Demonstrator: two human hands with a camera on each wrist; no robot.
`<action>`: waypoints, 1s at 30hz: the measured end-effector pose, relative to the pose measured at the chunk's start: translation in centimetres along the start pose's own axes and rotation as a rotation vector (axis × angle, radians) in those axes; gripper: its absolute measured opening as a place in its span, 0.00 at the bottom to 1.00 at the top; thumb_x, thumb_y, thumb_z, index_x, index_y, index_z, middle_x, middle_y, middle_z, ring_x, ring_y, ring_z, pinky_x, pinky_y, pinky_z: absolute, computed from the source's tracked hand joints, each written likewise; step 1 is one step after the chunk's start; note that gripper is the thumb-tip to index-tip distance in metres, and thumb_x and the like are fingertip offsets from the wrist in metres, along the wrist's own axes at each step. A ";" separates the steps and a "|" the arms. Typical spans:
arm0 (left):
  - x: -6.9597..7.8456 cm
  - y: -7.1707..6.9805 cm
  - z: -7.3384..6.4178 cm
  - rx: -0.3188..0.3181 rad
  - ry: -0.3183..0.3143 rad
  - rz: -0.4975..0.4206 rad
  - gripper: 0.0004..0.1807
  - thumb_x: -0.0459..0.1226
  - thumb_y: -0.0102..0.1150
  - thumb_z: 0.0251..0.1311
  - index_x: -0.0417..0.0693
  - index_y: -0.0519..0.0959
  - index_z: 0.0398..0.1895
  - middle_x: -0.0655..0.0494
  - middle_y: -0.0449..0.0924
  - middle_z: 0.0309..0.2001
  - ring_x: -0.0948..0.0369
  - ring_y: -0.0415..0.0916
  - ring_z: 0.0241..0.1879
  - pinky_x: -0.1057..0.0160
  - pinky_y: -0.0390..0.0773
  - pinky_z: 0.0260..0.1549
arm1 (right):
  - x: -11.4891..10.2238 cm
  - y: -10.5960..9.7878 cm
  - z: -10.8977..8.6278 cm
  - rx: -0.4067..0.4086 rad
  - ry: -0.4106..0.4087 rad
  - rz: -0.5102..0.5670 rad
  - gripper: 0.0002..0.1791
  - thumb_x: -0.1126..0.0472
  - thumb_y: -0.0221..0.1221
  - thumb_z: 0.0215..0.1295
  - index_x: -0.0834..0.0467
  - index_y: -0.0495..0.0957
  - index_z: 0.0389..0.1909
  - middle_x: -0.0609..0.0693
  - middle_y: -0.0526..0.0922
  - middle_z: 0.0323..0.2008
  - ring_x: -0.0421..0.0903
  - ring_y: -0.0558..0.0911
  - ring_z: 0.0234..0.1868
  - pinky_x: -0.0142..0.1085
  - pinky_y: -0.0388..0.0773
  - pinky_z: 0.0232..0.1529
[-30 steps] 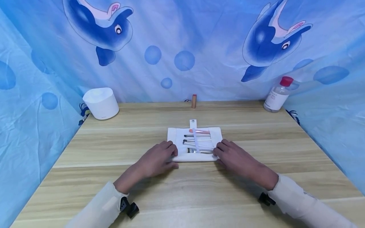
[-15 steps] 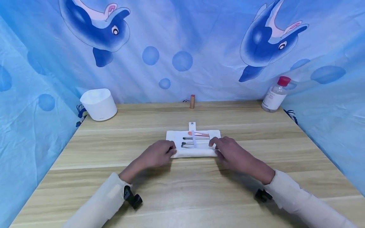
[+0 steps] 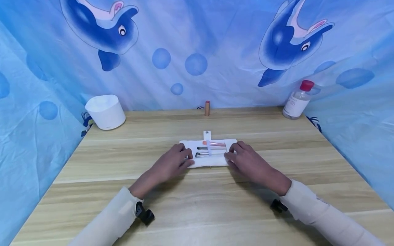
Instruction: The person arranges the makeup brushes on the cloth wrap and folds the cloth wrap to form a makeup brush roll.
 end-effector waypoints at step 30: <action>-0.2 -0.2 2.0 0.104 -0.033 -0.028 0.02 0.37 0.59 0.71 0.50 0.78 0.42 0.53 0.73 0.38 0.56 0.70 0.35 0.58 0.73 0.32 | 1.3 1.0 1.6 -0.078 0.072 0.068 0.29 0.77 0.61 0.54 0.56 0.74 0.58 0.57 0.79 0.44 0.52 0.78 0.42 0.46 0.78 0.43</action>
Point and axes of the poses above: each hand's wrist, its own z-axis towards the middle knuckle, its own y-axis out of the palm, x = y × z, the point moved 5 cm from there along z, towards the middle knuckle
